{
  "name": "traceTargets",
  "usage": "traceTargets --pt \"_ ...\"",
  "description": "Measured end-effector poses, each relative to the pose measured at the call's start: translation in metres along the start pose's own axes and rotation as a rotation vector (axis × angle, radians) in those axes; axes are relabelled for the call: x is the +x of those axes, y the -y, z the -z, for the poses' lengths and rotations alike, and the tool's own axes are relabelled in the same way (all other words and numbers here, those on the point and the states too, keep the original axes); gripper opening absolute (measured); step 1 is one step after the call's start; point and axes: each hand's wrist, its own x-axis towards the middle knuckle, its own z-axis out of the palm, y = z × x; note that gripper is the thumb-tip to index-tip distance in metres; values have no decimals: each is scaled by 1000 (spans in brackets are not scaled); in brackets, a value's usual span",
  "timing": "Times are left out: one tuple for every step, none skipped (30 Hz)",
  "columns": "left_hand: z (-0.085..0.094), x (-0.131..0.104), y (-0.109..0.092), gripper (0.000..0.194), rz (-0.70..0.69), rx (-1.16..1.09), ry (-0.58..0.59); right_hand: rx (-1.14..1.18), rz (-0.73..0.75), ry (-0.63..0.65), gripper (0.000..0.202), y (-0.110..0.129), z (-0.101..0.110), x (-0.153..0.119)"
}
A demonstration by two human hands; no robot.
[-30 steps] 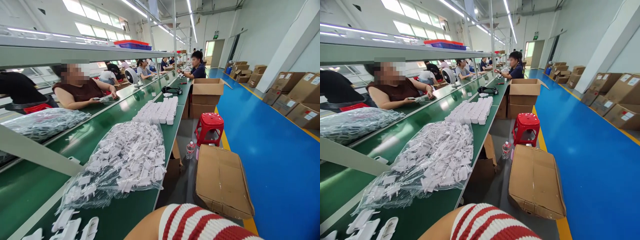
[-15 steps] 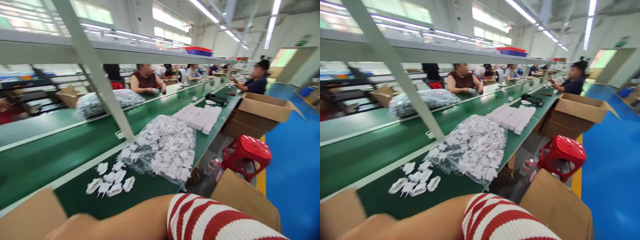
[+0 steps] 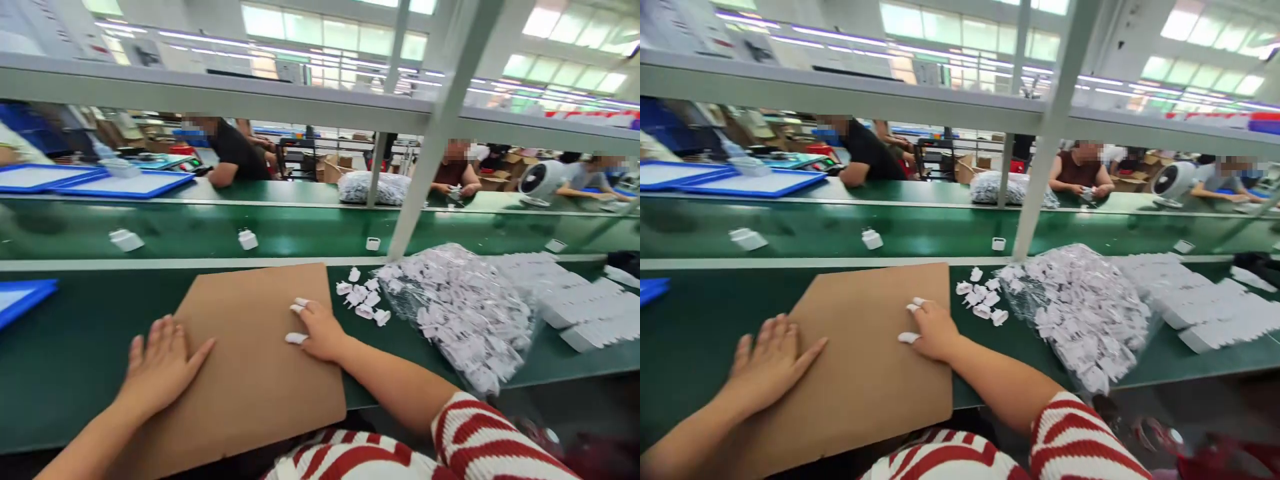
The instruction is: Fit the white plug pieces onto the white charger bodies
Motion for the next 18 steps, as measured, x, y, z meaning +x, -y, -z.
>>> traceTargets --pt "-6 0 7 71 -33 -28 17 -1 -7 -17 59 1 1 -1" --pt "-11 0 11 76 -75 -66 1 3 5 -16 55 1 2 -2" --pt "-16 1 15 76 -100 -85 -20 7 16 -13 51 1 2 -2" --pt "-20 2 17 74 -117 -95 -30 11 35 -2 48 0 3 -1" --pt "-24 4 19 75 -110 -101 -52 4 38 11 46 -2 3 1" --pt "-27 7 21 75 -117 -115 -68 -33 17 16 44 -4 2 4" --pt "-31 9 23 76 -128 -167 -87 -70 -1 31 43 -7 1 6" --pt "-34 12 24 76 -116 -216 -86 -99 -12 49 42 -9 0 8" --pt "-36 14 25 75 -108 -264 -77 -121 -20 59 41 -12 0 9" --pt "-37 15 26 73 -100 -311 -64 -144 -20 73 41 -15 -1 9" --pt "-38 15 27 70 -93 -350 -48 -170 -28 72 40 -18 -2 8" --pt "-38 14 27 67 -90 -382 -34 -193 -33 69 41 -20 -3 7" --pt "-38 14 28 65 -88 -408 -25 -214 -34 63 41 -23 -4 5" --pt "-38 12 28 63 -82 -429 -18 -231 -32 59 41 -25 -5 3" --pt "-38 11 29 62 -73 -444 -15 -243 -26 55 41 -28 -6 1" --pt "-38 11 30 61 -64 -456 -13 -251 -18 48 41 -31 -7 -1" --pt "-40 10 30 60 -57 -464 -14 -254 -10 37 43 -34 -8 -2" --pt "-42 10 31 59 -57 -469 -16 -254 -4 20 45 -35 -8 -3"
